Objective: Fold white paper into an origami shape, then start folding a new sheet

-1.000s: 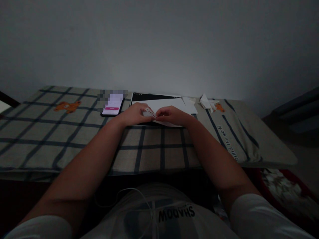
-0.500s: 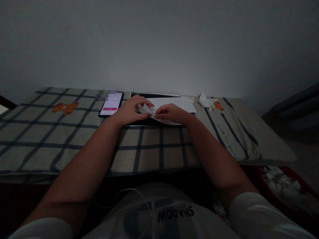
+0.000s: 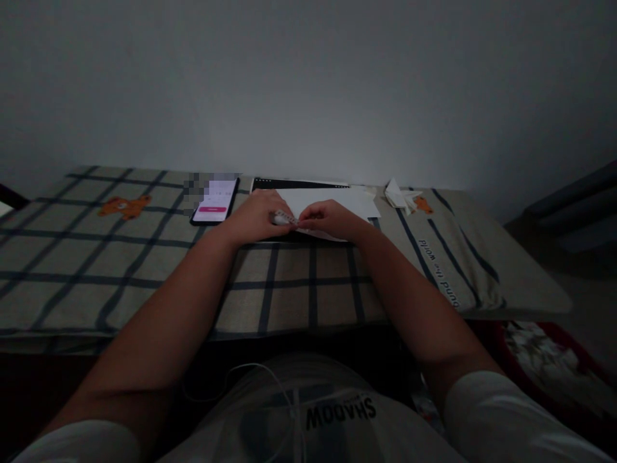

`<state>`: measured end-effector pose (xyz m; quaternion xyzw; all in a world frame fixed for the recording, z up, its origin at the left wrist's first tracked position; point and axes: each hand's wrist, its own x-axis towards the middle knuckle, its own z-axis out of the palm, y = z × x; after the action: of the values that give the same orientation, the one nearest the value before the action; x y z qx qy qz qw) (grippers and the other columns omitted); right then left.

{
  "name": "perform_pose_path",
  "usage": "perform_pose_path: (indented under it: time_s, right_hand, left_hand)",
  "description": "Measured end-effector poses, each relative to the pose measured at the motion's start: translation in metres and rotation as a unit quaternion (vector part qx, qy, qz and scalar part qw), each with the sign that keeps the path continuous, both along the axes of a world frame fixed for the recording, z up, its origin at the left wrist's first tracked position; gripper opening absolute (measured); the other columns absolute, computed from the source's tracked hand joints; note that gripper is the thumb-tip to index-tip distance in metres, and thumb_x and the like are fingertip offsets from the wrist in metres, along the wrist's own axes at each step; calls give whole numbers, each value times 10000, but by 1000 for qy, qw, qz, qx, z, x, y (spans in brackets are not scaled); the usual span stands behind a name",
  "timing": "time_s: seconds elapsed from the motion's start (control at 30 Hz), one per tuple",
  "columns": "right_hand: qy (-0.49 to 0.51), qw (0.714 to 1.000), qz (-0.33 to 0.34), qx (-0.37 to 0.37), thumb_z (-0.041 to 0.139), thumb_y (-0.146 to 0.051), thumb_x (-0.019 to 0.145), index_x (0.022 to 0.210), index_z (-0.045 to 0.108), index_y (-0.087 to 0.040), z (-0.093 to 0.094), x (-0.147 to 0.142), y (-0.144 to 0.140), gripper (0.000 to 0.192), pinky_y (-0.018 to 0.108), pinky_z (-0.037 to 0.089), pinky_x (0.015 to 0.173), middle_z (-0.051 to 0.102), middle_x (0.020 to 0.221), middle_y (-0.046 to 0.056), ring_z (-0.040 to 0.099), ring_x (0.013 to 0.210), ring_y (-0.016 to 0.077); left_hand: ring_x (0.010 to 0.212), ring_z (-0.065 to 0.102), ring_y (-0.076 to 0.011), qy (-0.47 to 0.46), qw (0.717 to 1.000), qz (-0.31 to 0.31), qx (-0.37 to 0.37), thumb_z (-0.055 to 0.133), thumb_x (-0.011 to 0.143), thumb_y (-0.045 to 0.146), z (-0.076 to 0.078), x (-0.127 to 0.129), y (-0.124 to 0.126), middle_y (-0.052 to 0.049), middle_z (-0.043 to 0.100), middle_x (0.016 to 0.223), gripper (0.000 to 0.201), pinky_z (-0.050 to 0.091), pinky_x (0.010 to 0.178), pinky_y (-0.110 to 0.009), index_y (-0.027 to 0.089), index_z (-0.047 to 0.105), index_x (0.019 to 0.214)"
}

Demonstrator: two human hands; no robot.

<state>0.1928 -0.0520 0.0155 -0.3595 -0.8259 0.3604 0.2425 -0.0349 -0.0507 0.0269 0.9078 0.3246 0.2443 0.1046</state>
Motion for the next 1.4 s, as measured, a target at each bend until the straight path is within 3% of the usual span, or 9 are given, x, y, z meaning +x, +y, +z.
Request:
perform_pose_path:
  time_s: [0.2, 0.4, 0.93, 1.2, 1.4]
  right_hand:
    - [5, 1000, -5, -19, 650, -444, 820, 919, 732, -152, -1, 3, 1, 319, 289, 420, 704, 699, 823, 38, 571, 730, 144]
    - [-6, 999, 18, -33, 669, -398, 808, 910, 744, -163, 0, 4, 2, 268, 298, 437, 746, 723, 865, 39, 601, 775, 150]
    - [-1, 999, 39, -21, 655, -424, 791, 870, 709, -147, -10, -2, 2, 293, 272, 408, 652, 678, 758, 22, 549, 684, 130]
    - [16, 998, 41, -40, 686, -404, 779, 903, 732, -155, -3, 3, 2, 281, 311, 456, 756, 719, 858, 44, 601, 777, 152]
    - [7, 999, 33, -36, 677, -436, 790, 898, 736, -160, -5, 4, 4, 302, 302, 448, 734, 714, 842, 37, 594, 766, 150]
  left_hand:
    - [829, 617, -174, -30, 998, -20, -52, 684, 800, 400, -2, 0, 0, -35, 706, 830, 198, 453, 804, -301, 220, 759, 831]
    - [826, 627, -160, -35, 994, 1, -103, 697, 752, 376, -5, 2, -1, -16, 688, 872, 206, 475, 795, -272, 211, 756, 861]
    - [829, 633, -170, -15, 991, -25, -132, 667, 783, 405, -6, 3, -1, -35, 710, 831, 233, 474, 790, -272, 192, 746, 834]
    - [814, 639, -171, -41, 990, -13, -133, 690, 755, 357, -4, 1, -1, -35, 704, 863, 205, 484, 780, -279, 186, 745, 853]
    - [839, 633, -180, -28, 993, -23, -116, 665, 747, 312, -6, 2, 0, -25, 702, 837, 160, 475, 799, -288, 198, 739, 830]
